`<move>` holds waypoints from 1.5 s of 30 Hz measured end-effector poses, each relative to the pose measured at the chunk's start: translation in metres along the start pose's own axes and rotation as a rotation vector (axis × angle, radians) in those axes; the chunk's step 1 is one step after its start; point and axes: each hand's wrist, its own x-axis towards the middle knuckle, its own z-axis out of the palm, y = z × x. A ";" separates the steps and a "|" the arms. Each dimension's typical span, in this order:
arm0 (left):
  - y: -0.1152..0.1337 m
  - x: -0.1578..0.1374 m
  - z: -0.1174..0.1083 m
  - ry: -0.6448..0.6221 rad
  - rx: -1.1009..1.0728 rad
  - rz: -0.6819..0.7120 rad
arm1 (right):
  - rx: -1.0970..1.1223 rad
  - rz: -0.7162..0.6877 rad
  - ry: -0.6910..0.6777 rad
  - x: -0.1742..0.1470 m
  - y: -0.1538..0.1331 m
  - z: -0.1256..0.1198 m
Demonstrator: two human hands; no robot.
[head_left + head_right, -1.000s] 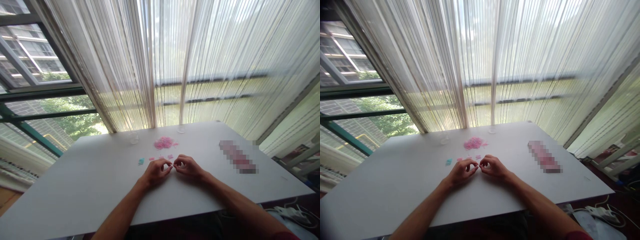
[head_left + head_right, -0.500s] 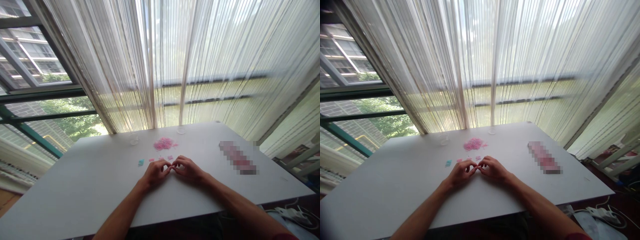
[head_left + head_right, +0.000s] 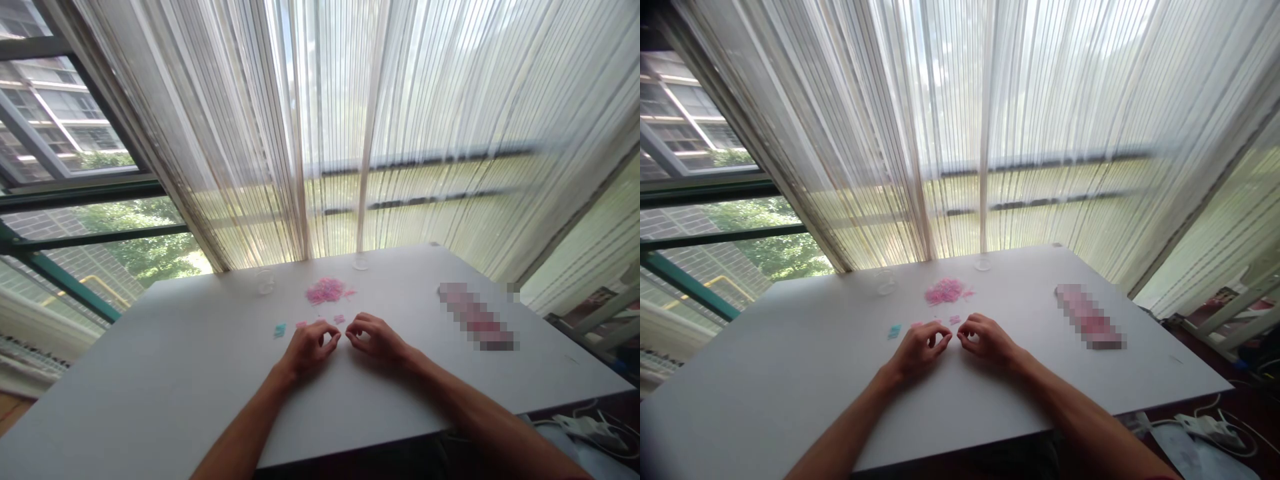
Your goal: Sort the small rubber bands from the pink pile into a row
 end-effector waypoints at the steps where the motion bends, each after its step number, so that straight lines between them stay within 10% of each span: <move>1: 0.000 0.000 0.000 0.000 0.002 -0.001 | -0.001 0.004 0.000 0.000 0.000 0.000; 45: -0.003 0.001 -0.001 0.022 0.008 0.015 | -0.034 0.282 0.174 0.000 0.043 -0.033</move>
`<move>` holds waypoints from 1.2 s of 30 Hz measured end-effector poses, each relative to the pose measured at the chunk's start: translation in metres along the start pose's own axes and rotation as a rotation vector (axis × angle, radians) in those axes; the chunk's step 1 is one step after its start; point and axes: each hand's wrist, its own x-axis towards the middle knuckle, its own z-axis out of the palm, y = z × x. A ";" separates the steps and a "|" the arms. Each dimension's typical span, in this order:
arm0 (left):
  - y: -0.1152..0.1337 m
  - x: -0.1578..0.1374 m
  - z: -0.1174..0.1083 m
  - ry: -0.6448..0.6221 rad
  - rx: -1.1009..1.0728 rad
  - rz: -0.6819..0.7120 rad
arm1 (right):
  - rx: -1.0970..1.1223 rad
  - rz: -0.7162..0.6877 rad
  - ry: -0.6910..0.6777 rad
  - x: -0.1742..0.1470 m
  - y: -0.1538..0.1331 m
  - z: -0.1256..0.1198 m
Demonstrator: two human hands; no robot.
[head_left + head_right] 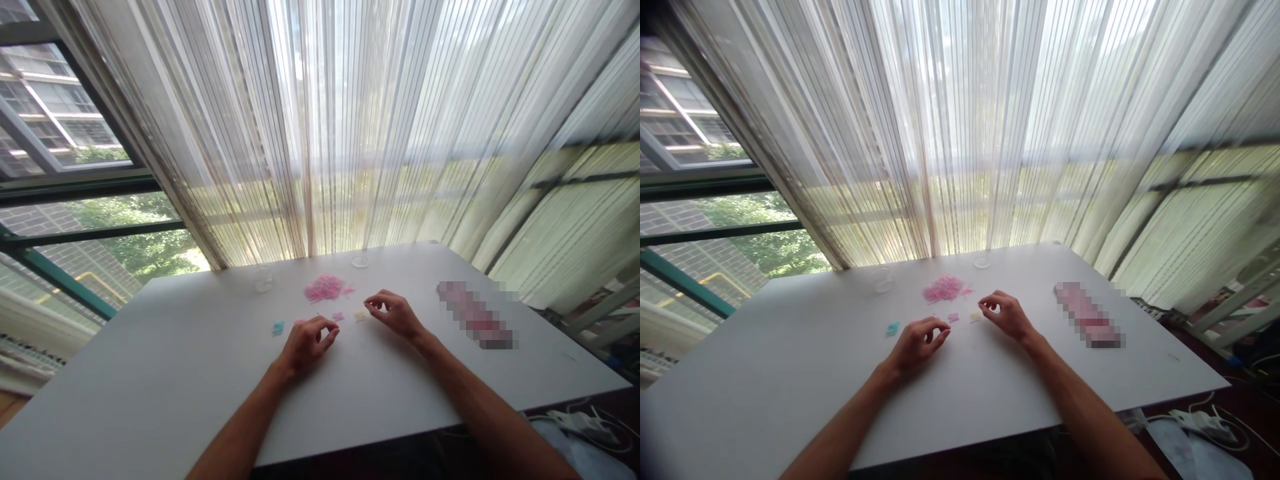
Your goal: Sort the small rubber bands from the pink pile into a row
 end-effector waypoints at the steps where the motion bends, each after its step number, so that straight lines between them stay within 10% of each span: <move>1: 0.000 0.000 0.000 0.000 0.000 0.001 | -0.006 0.008 -0.016 0.000 0.003 -0.001; 20: -0.001 -0.002 -0.001 -0.026 -0.012 0.017 | -0.043 -0.021 -0.232 -0.006 0.008 -0.011; 36: -0.004 0.000 0.000 0.027 -0.008 0.017 | -0.115 -0.030 -0.161 -0.006 0.008 -0.008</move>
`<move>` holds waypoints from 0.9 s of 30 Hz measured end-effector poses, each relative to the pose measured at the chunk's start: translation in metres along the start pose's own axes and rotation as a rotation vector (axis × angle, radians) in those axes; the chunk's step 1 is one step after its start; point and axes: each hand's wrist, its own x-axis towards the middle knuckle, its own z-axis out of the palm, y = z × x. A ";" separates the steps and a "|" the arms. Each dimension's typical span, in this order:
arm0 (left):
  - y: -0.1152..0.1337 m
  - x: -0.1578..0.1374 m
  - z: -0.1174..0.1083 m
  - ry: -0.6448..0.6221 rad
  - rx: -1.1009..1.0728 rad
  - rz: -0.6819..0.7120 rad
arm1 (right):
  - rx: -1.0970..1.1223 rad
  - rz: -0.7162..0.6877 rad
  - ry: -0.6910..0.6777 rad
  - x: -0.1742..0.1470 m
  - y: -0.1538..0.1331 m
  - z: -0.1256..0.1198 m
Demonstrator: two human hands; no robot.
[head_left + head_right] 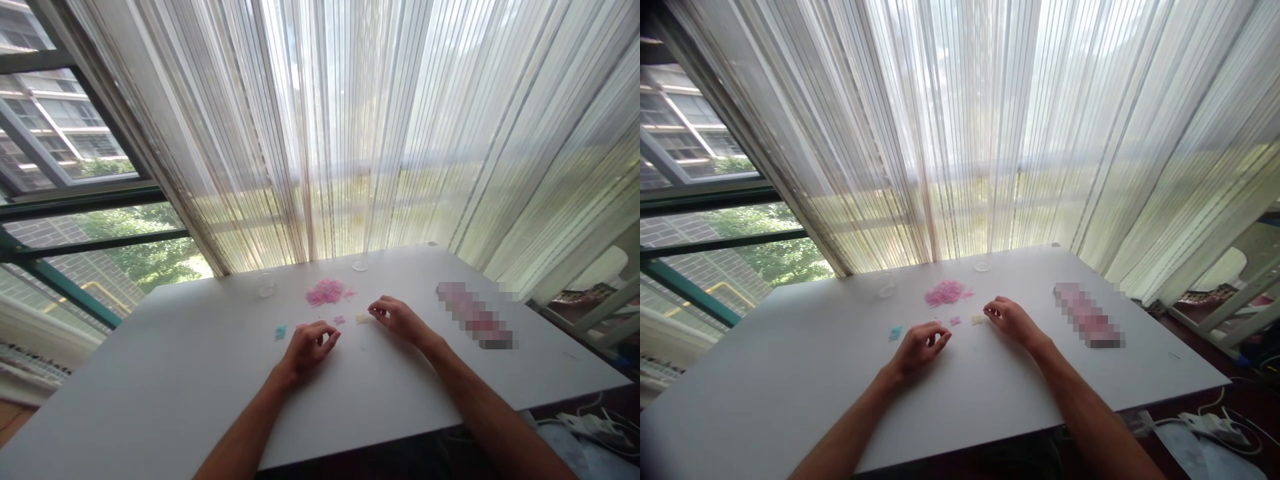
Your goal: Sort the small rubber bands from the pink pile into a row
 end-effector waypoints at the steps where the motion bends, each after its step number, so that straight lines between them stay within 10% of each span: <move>1: -0.001 0.004 -0.003 0.023 0.004 -0.011 | 0.003 0.011 0.015 0.000 0.001 0.001; 12: -0.042 0.095 -0.052 -0.261 0.455 -0.275 | 0.089 0.087 0.019 0.003 -0.003 0.008; 27: -0.034 0.104 -0.041 -0.325 0.565 -0.261 | 0.095 0.048 0.044 0.006 -0.005 0.002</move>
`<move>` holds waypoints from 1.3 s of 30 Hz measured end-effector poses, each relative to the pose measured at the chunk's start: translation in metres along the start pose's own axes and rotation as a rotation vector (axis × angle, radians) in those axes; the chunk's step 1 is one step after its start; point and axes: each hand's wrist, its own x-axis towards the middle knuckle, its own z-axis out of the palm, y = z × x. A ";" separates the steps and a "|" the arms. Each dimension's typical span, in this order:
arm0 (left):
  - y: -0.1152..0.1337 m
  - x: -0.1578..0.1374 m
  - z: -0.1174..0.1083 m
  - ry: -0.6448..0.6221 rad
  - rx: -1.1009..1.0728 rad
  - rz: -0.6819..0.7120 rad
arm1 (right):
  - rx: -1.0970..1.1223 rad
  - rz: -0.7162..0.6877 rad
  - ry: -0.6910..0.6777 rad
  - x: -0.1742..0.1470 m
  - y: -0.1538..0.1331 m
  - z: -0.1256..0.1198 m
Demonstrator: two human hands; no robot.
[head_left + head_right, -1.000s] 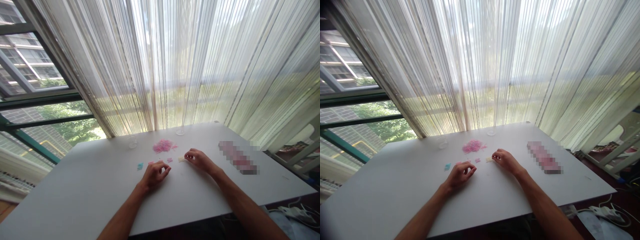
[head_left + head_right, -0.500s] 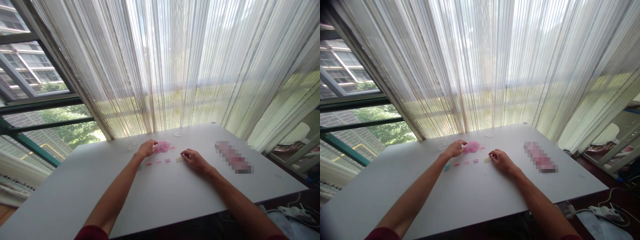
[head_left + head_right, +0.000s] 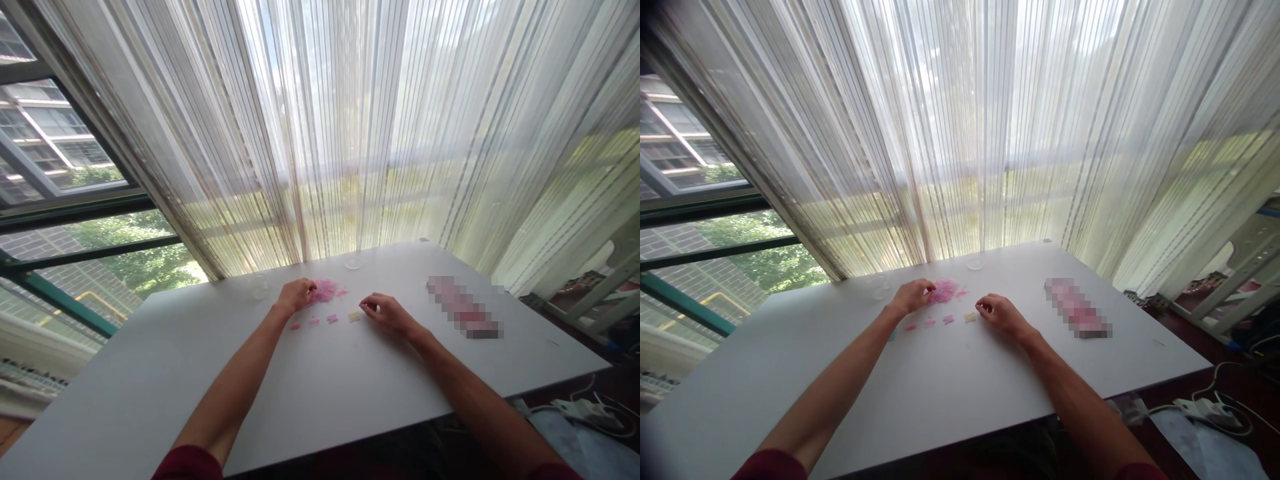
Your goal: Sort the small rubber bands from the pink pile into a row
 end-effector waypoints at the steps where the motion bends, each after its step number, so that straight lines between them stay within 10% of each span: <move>1: -0.001 0.000 -0.001 0.005 0.001 -0.003 | 0.001 0.003 -0.001 0.000 0.000 0.000; 27: -0.015 0.000 0.001 0.115 -0.114 -0.028 | 0.003 0.029 -0.017 -0.001 0.002 0.001; 35: -0.020 -0.012 -0.001 0.281 -0.360 -0.070 | 0.018 0.016 0.015 -0.001 0.000 0.001; 39: -0.006 -0.039 0.007 0.341 -0.821 -0.026 | 0.030 -0.035 0.079 -0.003 -0.013 0.004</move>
